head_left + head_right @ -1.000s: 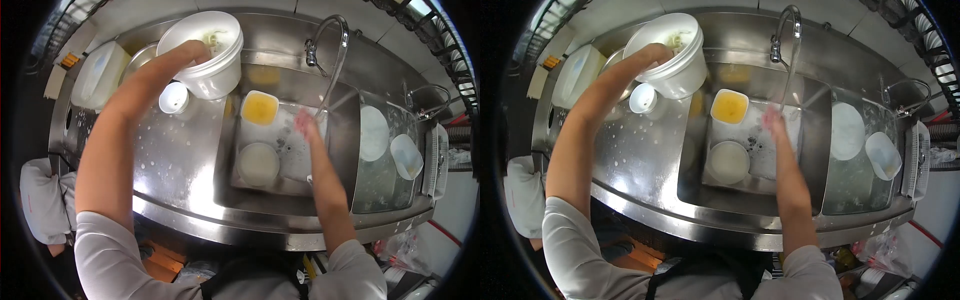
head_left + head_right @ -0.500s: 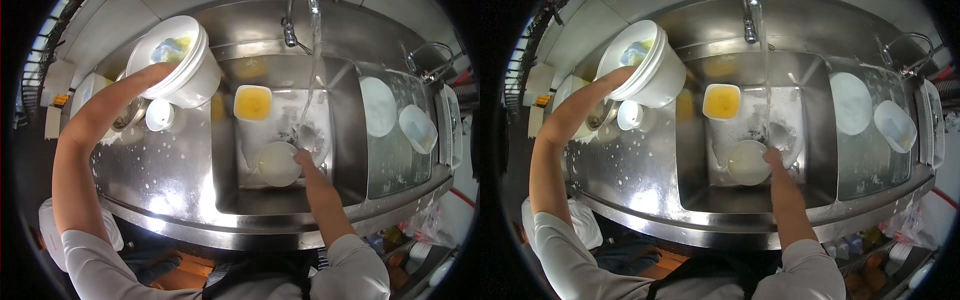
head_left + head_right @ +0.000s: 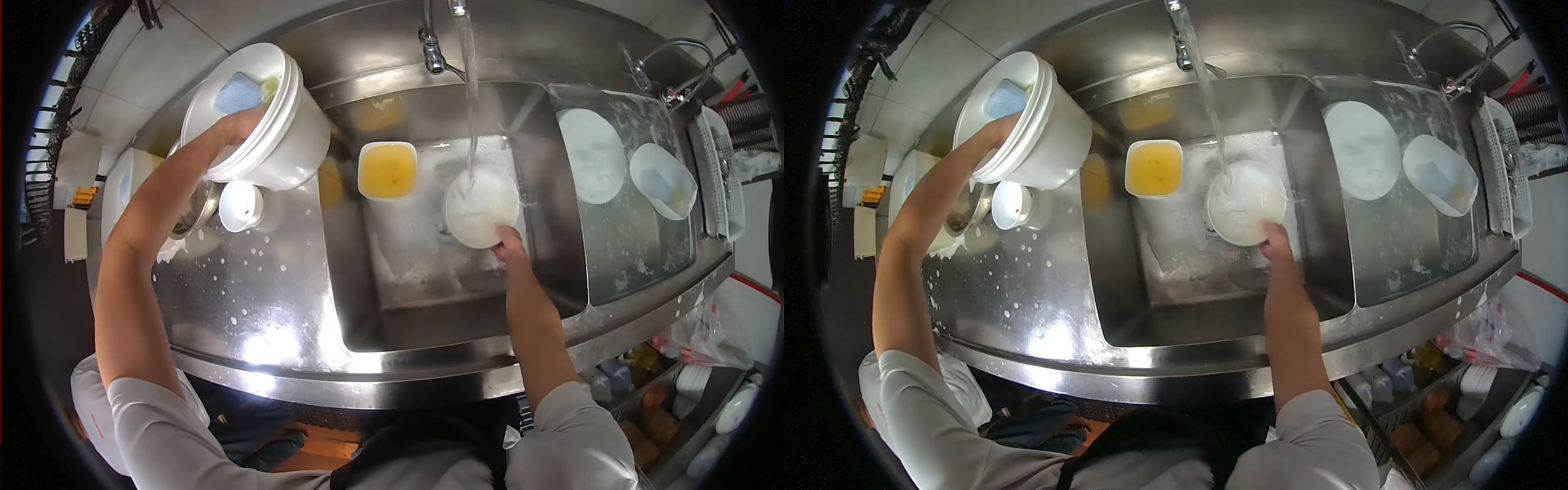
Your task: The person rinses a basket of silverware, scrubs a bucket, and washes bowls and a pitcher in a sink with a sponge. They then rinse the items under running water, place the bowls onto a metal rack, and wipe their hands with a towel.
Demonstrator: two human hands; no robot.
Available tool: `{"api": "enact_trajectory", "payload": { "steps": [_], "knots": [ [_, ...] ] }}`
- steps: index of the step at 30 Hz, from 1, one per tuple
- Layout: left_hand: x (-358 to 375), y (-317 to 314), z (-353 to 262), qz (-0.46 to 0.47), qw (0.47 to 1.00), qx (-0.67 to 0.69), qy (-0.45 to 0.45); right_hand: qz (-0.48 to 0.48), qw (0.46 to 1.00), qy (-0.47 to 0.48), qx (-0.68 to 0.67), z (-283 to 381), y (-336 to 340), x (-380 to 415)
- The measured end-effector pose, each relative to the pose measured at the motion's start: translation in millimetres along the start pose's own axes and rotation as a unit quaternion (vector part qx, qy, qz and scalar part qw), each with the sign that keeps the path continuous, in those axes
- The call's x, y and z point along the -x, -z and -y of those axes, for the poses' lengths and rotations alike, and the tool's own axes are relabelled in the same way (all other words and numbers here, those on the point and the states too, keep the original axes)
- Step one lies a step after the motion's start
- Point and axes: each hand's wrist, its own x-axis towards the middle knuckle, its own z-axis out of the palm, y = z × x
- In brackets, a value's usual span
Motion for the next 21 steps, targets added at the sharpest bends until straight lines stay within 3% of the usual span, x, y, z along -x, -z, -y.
{"api": "enact_trajectory", "payload": {
  "steps": [2,4,7,8,9,10,12,14,16,17,19,20,21],
  "knots": [
    [2,-1,-10,-0.035,0.960,-0.271,-0.069,0.026,1.000,0.015,0.009,-5,-19,0],
    [2,-7,-20,-0.137,0.860,-0.492,-0.023,0.034,0.997,0.027,0.064,6,-39,13],
    [28,2,-30,-0.322,0.725,-0.593,-0.137,0.040,0.985,-0.002,0.166,68,-78,79],
    [30,8,-20,-0.294,0.739,-0.589,-0.144,0.041,0.978,-0.021,0.205,81,-85,98],
    [25,18,-4,-0.266,0.752,-0.584,-0.152,0.097,0.982,-0.008,0.163,79,-68,90],
    [16,28,12,-0.238,0.764,-0.577,-0.162,0.076,0.993,0.023,0.086,70,-70,97],
    [-10,48,31,-0.171,0.823,-0.536,-0.080,0.032,0.993,0.094,-0.071,46,-89,106],
    [-25,60,42,-0.093,0.862,-0.498,-0.007,-0.041,0.985,0.136,-0.096,25,-108,91],
    [-45,75,60,-0.025,0.856,-0.516,0.039,-0.011,0.993,0.089,0.073,43,-130,112],
    [-55,75,56,0.010,0.849,-0.524,0.060,-0.064,0.964,0.128,0.226,56,-144,124],
    [-8,33,14,-0.109,0.892,-0.437,-0.028,-0.166,0.823,0.183,0.512,80,-171,149],
    [13,19,-3,-0.171,0.904,-0.385,-0.069,-0.177,0.777,0.252,0.549,90,-177,164],
    [8,39,14,-0.186,0.948,-0.224,-0.127,-0.183,0.726,0.315,0.583,96,-182,178]
  ]
}}
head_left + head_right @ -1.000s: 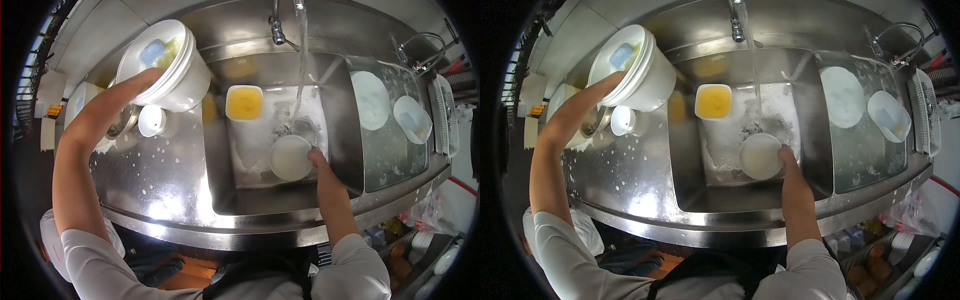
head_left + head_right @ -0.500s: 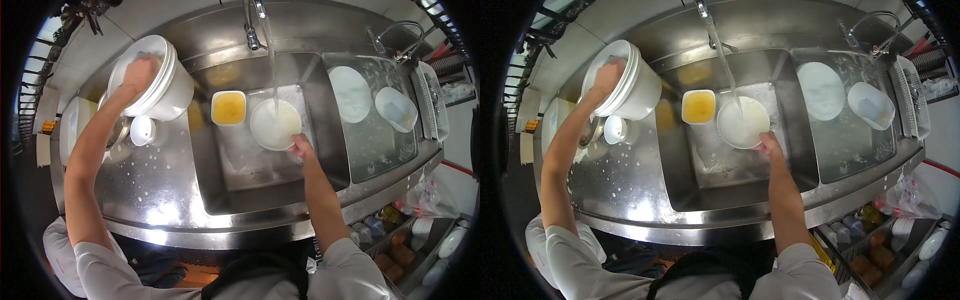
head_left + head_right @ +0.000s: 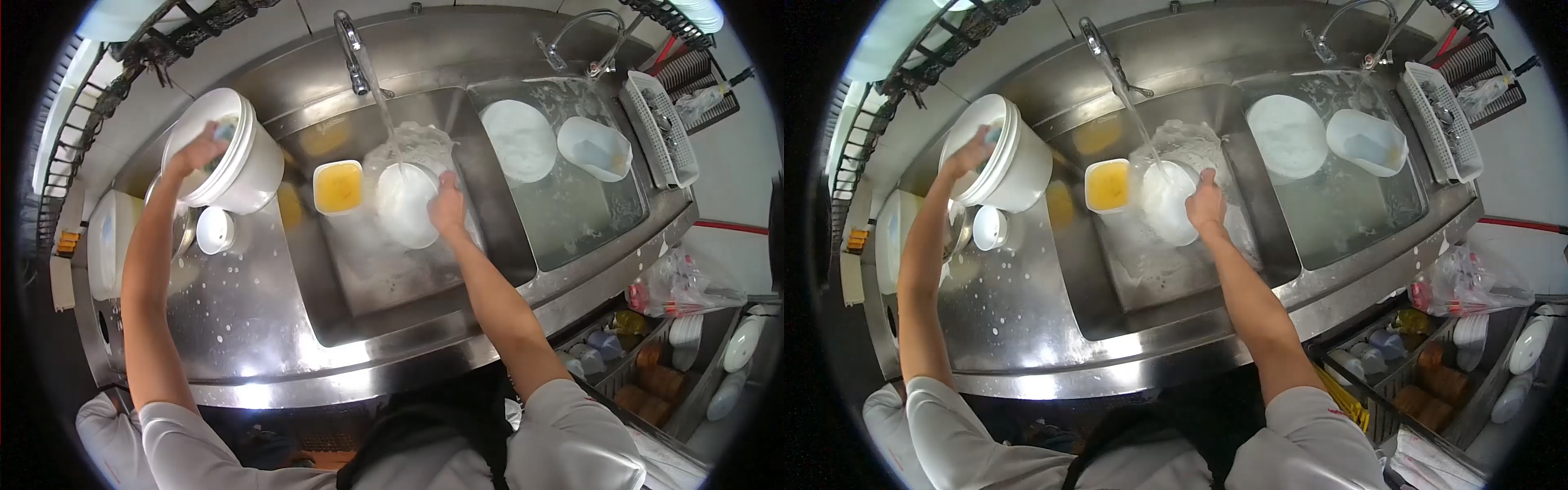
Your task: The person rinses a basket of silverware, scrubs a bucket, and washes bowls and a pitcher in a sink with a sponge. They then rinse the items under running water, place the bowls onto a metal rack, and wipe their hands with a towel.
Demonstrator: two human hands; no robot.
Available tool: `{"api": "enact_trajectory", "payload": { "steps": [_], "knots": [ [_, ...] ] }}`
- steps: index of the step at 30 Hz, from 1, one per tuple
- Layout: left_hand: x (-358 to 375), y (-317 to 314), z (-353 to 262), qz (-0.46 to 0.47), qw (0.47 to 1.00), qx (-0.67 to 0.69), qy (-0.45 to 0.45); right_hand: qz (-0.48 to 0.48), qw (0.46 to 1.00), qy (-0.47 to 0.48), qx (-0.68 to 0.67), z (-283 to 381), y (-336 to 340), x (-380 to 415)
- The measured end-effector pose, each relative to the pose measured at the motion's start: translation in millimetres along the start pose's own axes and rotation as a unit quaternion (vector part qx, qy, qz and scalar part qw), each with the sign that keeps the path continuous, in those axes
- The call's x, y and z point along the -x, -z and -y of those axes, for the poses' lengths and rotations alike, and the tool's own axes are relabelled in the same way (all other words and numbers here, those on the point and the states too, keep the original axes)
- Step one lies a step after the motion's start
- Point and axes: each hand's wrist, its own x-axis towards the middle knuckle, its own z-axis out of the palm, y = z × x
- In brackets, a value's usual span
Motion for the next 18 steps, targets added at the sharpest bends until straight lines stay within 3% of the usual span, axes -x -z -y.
{"api": "enact_trajectory", "payload": {
  "steps": [1,2,4,5,6,7,8,11,12,13,14,17,18],
  "knots": [
    [18,9,-29,-0.052,0.998,0.032,0.012,-0.038,0.996,0.066,0.045,8,10,7],
    [37,23,-61,-0.104,0.992,0.062,0.023,-0.042,0.997,0.053,0.047,15,22,13],
    [82,40,-118,-0.164,0.978,0.127,-0.039,-0.048,0.997,0.025,0.053,21,43,25],
    [101,38,-143,-0.197,0.965,0.158,-0.073,-0.051,0.999,-0.005,-0.008,15,46,22],
    [119,20,-166,-0.170,0.964,0.186,-0.078,-0.053,0.996,-0.037,-0.069,1,44,18],
    [133,-3,-188,-0.143,0.962,0.215,-0.082,-0.053,0.988,-0.068,-0.130,-10,39,16],
    [130,-35,-199,-0.089,0.968,0.180,-0.153,-0.075,0.988,-0.060,-0.121,-17,33,17],
    [114,-171,-242,-0.009,0.979,0.165,-0.121,-0.092,0.985,-0.013,-0.144,-5,30,39],
    [94,-235,-232,-0.054,0.968,0.100,-0.222,-0.069,0.981,-0.026,-0.178,0,30,45],
    [85,-279,-232,0.029,0.960,0.076,-0.267,-0.048,0.975,-0.039,-0.212,3,31,50],
    [93,-311,-232,-0.026,0.960,0.021,-0.278,-0.028,0.968,-0.052,-0.244,7,36,54],
    [68,-317,-250,-0.107,0.991,-0.047,-0.061,0.064,0.929,-0.179,-0.316,31,74,80],
    [62,-325,-270,-0.155,0.987,0.041,-0.020,0.070,0.959,-0.143,-0.235,24,70,81]
  ]
}}
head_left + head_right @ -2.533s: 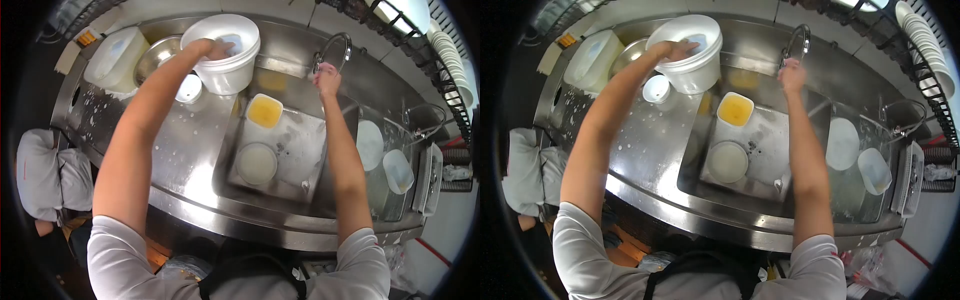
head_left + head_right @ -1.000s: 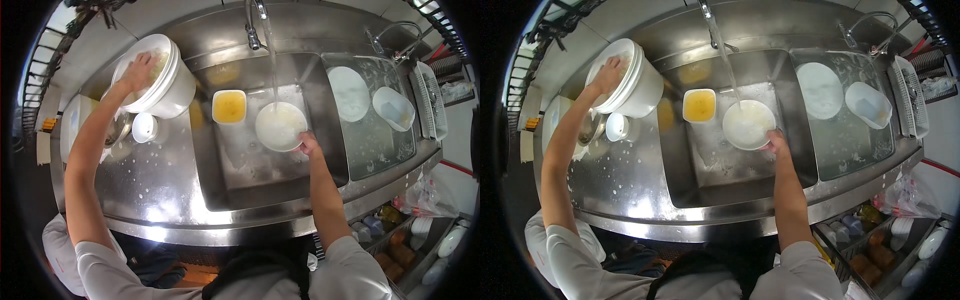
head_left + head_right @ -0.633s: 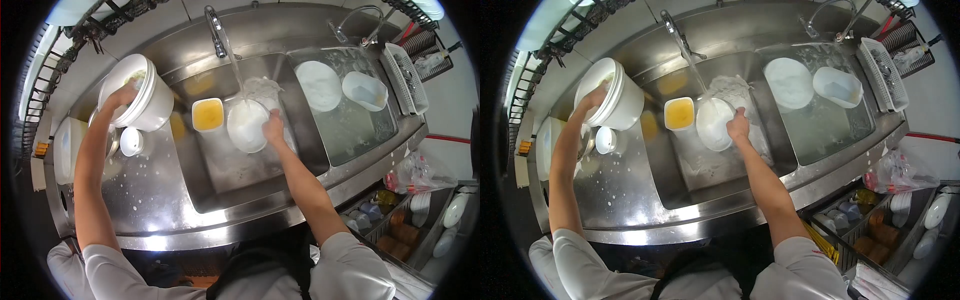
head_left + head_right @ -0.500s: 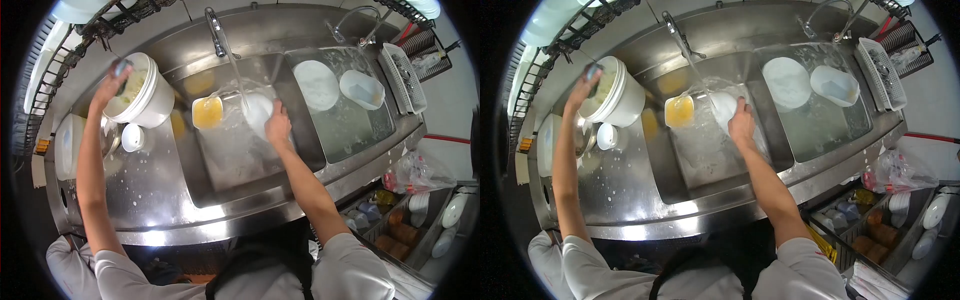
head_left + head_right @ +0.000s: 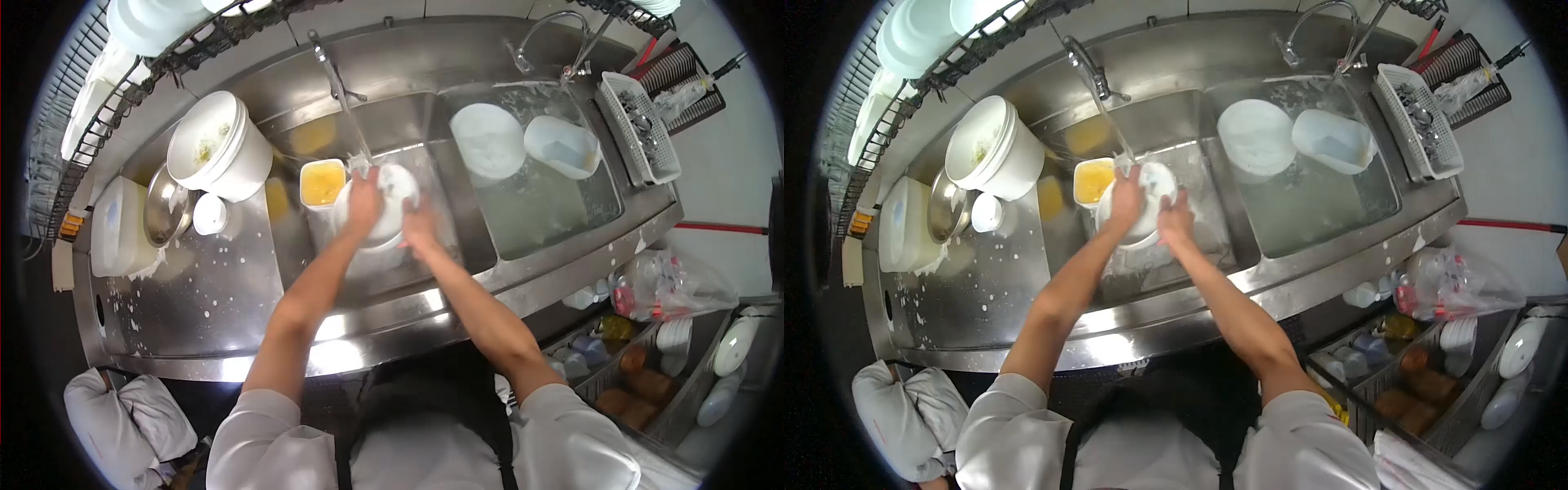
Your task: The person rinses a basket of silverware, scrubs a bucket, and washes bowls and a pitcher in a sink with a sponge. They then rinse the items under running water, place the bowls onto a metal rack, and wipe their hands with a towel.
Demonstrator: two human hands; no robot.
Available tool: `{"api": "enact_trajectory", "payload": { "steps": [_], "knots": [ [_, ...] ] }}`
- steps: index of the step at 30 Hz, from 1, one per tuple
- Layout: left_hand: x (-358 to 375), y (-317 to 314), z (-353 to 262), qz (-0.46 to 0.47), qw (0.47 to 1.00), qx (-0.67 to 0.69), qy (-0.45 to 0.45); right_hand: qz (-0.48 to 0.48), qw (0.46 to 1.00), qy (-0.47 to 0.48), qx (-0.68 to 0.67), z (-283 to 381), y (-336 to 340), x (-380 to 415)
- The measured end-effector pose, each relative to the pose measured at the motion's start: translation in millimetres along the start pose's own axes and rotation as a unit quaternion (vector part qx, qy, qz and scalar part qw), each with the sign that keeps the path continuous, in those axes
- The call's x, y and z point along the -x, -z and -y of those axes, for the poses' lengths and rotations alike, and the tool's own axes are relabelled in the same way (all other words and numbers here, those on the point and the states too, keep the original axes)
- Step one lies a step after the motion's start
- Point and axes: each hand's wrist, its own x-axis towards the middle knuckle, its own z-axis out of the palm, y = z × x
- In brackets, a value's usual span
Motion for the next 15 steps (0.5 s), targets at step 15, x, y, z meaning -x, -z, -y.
{"api": "enact_trajectory", "payload": {
  "steps": [15],
  "knots": [
    [-29,-1,-110,0.122,0.987,-0.061,0.083,0.021,0.995,0.012,-0.096,-26,140,-126]
  ]
}}
